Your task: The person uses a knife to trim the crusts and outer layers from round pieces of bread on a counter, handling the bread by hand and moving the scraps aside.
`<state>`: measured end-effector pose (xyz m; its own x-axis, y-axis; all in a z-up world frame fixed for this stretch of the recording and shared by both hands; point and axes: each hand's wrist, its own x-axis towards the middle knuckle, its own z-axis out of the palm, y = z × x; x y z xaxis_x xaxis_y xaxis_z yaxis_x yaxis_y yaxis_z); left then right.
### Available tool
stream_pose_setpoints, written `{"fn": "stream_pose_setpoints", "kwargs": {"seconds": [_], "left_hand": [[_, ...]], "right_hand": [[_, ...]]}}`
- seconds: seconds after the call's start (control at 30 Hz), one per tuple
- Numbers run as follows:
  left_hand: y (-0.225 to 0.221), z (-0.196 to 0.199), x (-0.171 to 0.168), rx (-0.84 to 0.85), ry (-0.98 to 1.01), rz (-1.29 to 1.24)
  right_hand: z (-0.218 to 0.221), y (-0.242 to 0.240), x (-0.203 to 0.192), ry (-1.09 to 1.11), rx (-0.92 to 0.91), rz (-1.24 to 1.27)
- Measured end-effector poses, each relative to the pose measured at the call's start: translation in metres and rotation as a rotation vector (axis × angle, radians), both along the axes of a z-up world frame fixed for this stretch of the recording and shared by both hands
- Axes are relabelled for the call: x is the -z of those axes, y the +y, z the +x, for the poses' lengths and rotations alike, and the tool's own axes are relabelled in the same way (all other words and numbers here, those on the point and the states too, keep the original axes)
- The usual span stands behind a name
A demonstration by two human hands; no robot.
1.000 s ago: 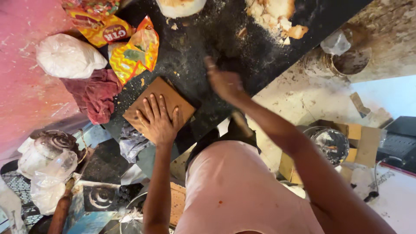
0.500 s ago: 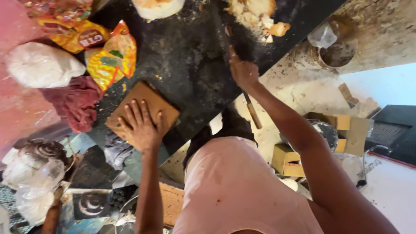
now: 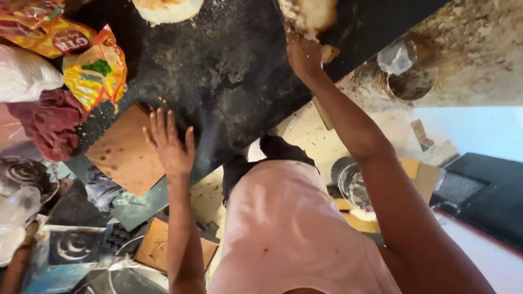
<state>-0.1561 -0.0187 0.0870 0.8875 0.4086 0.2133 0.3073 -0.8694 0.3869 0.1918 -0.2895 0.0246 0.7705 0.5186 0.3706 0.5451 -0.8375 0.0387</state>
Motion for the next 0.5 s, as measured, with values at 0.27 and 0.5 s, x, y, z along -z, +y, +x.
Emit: {"fn": "stream_pose_setpoints", "kwargs": {"seconds": [0.27, 0.5], "left_hand": [[0.068, -0.082, 0.066, -0.714, -0.015, 0.315], [0.151, -0.150, 0.080, -0.913, 0.057, -0.142]], "right_hand": [[-0.001, 0.116, 0.054, 0.314, -0.110, 0.139], [0.060, 0.058, 0.044, 0.173, -0.132, 0.156]]}}
